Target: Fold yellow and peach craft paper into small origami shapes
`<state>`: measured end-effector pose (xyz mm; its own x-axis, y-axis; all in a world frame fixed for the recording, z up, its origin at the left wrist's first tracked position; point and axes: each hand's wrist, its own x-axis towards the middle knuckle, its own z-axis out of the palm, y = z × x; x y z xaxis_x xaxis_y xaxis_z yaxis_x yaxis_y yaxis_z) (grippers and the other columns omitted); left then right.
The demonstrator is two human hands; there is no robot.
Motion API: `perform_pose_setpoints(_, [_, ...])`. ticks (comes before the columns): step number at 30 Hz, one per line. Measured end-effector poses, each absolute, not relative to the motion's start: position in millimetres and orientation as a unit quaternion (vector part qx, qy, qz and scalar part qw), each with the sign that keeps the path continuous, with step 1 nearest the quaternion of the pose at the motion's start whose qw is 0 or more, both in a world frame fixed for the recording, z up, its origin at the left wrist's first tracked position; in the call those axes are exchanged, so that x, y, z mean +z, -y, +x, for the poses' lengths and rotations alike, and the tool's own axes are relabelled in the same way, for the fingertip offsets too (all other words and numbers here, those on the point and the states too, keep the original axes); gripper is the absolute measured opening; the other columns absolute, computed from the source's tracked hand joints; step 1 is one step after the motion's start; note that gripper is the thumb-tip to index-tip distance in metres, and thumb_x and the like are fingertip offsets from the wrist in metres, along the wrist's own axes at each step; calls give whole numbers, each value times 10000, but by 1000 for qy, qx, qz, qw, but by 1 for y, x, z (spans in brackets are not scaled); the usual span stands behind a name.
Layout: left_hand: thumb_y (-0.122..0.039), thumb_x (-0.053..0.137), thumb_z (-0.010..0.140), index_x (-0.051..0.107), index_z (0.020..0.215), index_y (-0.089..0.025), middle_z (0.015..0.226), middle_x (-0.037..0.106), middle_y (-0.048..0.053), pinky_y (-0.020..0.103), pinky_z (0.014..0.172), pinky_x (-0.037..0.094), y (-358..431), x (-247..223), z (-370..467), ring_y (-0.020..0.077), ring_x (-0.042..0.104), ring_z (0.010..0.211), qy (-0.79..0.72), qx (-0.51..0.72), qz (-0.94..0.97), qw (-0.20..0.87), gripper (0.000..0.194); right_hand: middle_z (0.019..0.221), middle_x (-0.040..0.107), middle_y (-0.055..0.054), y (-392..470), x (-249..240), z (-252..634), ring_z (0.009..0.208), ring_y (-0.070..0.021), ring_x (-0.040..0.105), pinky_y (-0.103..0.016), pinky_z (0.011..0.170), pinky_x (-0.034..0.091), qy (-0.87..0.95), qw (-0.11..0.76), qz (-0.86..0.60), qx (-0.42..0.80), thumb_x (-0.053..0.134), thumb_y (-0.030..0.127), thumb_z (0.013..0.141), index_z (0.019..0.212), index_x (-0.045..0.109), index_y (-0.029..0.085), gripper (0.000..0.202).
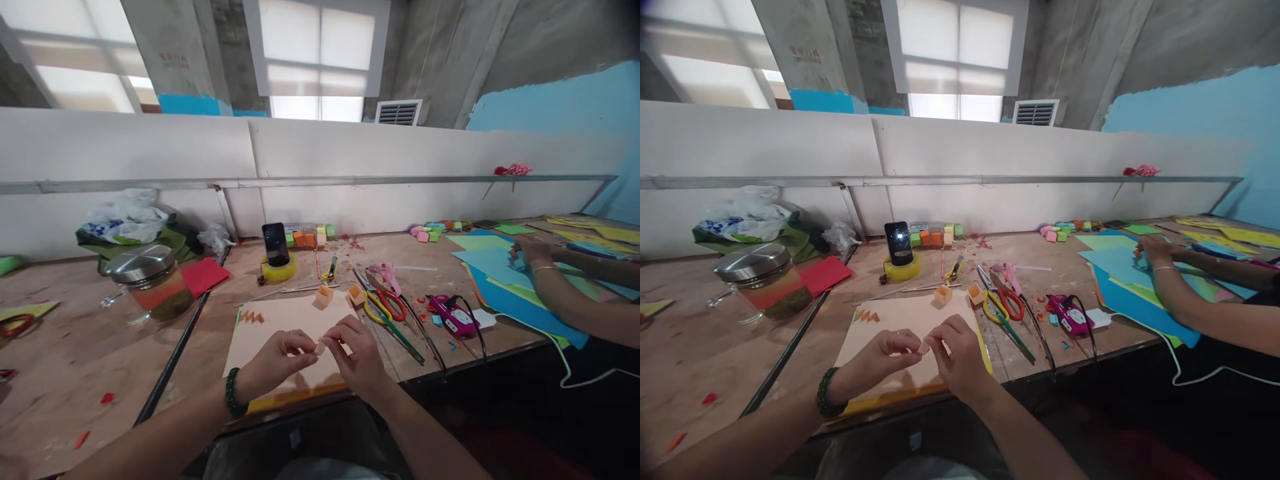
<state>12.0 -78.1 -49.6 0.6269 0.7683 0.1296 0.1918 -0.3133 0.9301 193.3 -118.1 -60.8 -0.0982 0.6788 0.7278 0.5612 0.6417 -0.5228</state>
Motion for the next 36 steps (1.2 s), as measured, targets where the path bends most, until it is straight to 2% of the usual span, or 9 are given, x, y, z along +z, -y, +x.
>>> perform_pose_setpoints(2, [-422, 718, 740, 723, 670, -167, 687, 643, 24, 268, 656, 417, 73, -56, 9, 150, 540, 666, -324, 285, 748, 504, 264, 702, 601, -35, 113, -65, 192, 699, -174, 584, -284, 619, 478, 747, 514, -419, 48, 494, 224, 946, 773, 644, 203, 230])
perform_pose_setpoints(5, [-505, 712, 727, 715, 653, -165, 663, 628, 22, 270, 644, 421, 66, -64, 5, 153, 532, 648, -335, 288, 727, 525, 348, 837, 639, -66, 107, -71, 192, 763, -179, 610, -287, 666, 521, 758, 501, -416, 33, 459, 271, 973, 1050, 651, 202, 218])
perform_pose_setpoints(7, [-558, 695, 726, 717, 655, -164, 656, 616, 19, 270, 638, 420, 61, -67, 3, 150, 518, 638, -342, 291, 721, 529, 400, 903, 635, -83, 105, -73, 191, 795, -183, 612, -294, 686, 535, 762, 497, -414, 19, 491, 309, 962, 1138, 617, 199, 243])
perform_pose_setpoints(13, [-585, 637, 768, 729, 734, -160, 681, 617, 21, 280, 674, 427, 60, -69, 6, 158, 511, 675, -331, 291, 713, 546, 436, 754, 623, -40, 105, -80, 183, 696, -155, 555, -254, 597, 490, 771, 493, -403, -34, 535, 176, 931, 887, 662, 201, 137])
perform_pose_setpoints(17, [-486, 624, 797, 710, 757, -158, 704, 630, 28, 271, 646, 433, 61, -68, 4, 160, 527, 680, -348, 300, 712, 531, 341, 770, 633, -42, 107, -83, 184, 702, -145, 561, -245, 605, 492, 767, 509, -389, -17, 519, 92, 914, 918, 649, 197, 167])
perform_pose_setpoints(21, [-347, 626, 772, 718, 913, -169, 771, 626, 25, 259, 622, 449, 58, -73, -3, 155, 552, 691, -423, 346, 689, 476, 246, 789, 645, -47, 109, -84, 186, 695, -141, 567, -250, 615, 494, 796, 484, -361, -44, 478, 31, 900, 993, 640, 195, 249])
perform_pose_setpoints(24, [-244, 598, 738, 734, 1001, -183, 787, 600, 21, 255, 613, 454, 57, -79, -2, 146, 552, 683, -426, 335, 711, 447, 301, 781, 649, -54, 109, -87, 184, 690, -142, 571, -255, 619, 492, 822, 447, -351, -51, 461, 38, 908, 972, 651, 180, 245])
perform_pose_setpoints(29, [-116, 504, 689, 751, 898, -167, 747, 593, 24, 252, 620, 442, 57, -82, 0, 144, 549, 684, -414, 285, 750, 430, 328, 774, 639, -43, 108, -95, 184, 682, -132, 566, -232, 599, 478, 836, 411, -363, 8, 470, 73, 915, 873, 676, 183, 237])
perform_pose_setpoints(36, [-135, 596, 654, 672, 802, -166, 735, 632, 3, 245, 641, 454, 51, -70, -8, 143, 553, 691, -392, 243, 743, 486, 169, 866, 634, -59, 105, -97, 193, 784, -141, 618, -226, 655, 525, 803, 442, -374, 143, 492, 179, 950, 948, 681, 206, 191])
